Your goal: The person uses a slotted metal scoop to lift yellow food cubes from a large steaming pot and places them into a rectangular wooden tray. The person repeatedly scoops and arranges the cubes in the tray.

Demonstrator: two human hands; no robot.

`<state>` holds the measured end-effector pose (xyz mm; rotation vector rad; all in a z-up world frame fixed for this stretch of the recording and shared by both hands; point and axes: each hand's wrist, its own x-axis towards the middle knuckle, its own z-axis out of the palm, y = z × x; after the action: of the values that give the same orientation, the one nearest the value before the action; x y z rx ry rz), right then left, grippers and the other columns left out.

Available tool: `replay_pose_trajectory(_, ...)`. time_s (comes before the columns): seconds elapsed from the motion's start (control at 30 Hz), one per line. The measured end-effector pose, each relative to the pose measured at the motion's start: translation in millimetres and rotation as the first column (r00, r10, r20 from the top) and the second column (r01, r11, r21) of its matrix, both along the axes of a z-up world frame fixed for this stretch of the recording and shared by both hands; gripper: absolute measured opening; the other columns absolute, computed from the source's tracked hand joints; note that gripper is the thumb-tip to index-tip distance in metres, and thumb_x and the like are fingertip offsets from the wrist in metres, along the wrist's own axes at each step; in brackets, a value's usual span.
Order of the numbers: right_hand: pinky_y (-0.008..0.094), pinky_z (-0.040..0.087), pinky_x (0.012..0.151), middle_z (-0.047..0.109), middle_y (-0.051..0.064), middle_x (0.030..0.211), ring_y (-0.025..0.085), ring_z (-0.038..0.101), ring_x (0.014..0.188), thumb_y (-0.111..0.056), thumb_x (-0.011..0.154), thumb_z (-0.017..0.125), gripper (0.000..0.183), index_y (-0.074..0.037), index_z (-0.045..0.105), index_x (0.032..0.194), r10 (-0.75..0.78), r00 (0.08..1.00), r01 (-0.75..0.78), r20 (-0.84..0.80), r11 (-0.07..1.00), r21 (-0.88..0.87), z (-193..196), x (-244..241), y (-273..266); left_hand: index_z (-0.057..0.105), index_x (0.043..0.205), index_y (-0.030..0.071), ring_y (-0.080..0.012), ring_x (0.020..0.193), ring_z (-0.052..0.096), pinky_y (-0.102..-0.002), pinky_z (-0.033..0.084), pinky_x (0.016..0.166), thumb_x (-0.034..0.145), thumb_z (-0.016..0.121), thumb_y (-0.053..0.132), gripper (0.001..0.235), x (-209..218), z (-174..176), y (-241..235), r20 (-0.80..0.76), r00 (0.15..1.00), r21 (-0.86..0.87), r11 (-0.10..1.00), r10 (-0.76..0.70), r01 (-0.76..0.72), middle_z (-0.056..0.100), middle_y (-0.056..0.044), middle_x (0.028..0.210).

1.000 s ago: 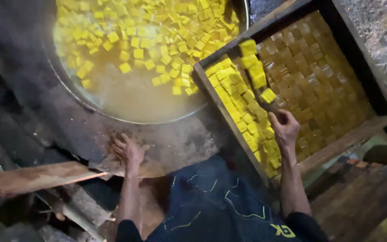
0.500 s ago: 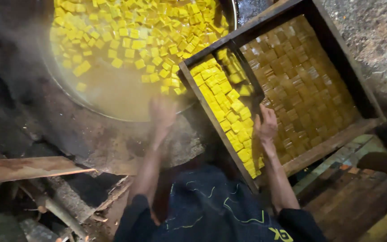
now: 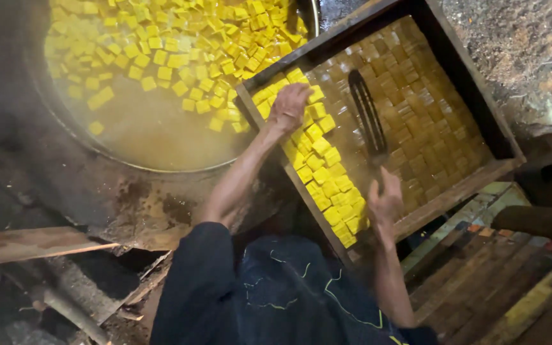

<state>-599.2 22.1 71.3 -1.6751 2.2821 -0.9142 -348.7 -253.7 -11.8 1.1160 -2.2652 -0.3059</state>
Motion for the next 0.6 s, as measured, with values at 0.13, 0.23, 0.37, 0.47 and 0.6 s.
replay_pose_trajectory(0.13, 0.045, 0.053, 0.088, 0.065, 0.018, 0.118, 0.039, 0.064, 0.107, -0.012, 0.094, 0.065, 0.039, -0.005, 0.066, 0.132, -0.046, 0.997, 0.052, -0.07, 0.995, 0.086, 17, 0, 43, 0.066, 0.128, 0.019, -0.0338, 0.135, 0.05, -0.052, 0.034, 0.114, 0.085, 0.066, 0.019, 0.043, -29, -37, -13, 0.054, 0.97, -0.069, 0.969, -0.236, 0.239, 0.058, -0.012, 0.143)
replay_pose_trajectory(0.23, 0.045, 0.053, 0.087, 0.066, 0.018, 0.118, 0.038, 0.065, 0.106, -0.013, 0.093, 0.065, 0.039, -0.006, 0.067, 0.131, -0.054, 0.997, 0.061, -0.057, 0.99, 0.124, 16, 12, 55, 0.066, 0.13, 0.025, -0.0256, 0.145, 0.049, -0.045, 0.03, 0.131, 0.104, 0.06, 0.025, 0.027, -46, -63, -32, 0.342, 0.889, 0.172, 0.951, -0.304, 0.259, 0.059, -0.006, 0.143)
replay_pose_trajectory(0.37, 0.045, 0.053, 0.09, 0.066, 0.018, 0.122, 0.039, 0.064, 0.11, -0.014, 0.095, 0.064, 0.039, -0.006, 0.065, 0.133, 0.014, 0.997, -0.012, -0.072, 1.0, 0.023, 4, 20, 26, 0.058, 0.137, 0.028, -0.0203, 0.151, 0.046, -0.06, 0.02, 0.138, 0.114, 0.053, 0.031, 0.024, -54, -79, -65, 0.456, 0.843, 0.166, 0.958, -0.285, 0.234, 0.054, 0.001, 0.152)
replay_pose_trajectory(0.47, 0.045, 0.053, 0.091, 0.065, 0.017, 0.122, 0.038, 0.064, 0.11, -0.014, 0.096, 0.064, 0.041, -0.005, 0.063, 0.136, 0.07, 0.983, -0.069, -0.172, 0.998, 0.012, -6, 26, 12, 0.049, 0.147, 0.023, -0.022, 0.153, 0.041, -0.067, 0.017, 0.133, 0.11, 0.053, 0.029, 0.038, -45, -78, -44, 0.476, 0.834, 0.112, 0.96, -0.277, 0.256, 0.047, -0.001, 0.158)
replay_pose_trajectory(0.6, 0.046, 0.053, 0.088, 0.067, 0.015, 0.119, 0.039, 0.064, 0.109, -0.016, 0.093, 0.068, 0.04, -0.008, 0.066, 0.132, 0.171, 0.972, -0.169, -0.162, 0.985, 0.023, -1, 42, -3, 0.042, 0.156, 0.01, -0.0283, 0.152, 0.031, -0.071, 0.015, 0.116, 0.091, 0.058, 0.014, 0.068, 19, -54, 17, 0.395, 0.872, 0.05, 0.955, -0.289, 0.293, 0.037, -0.011, 0.163)
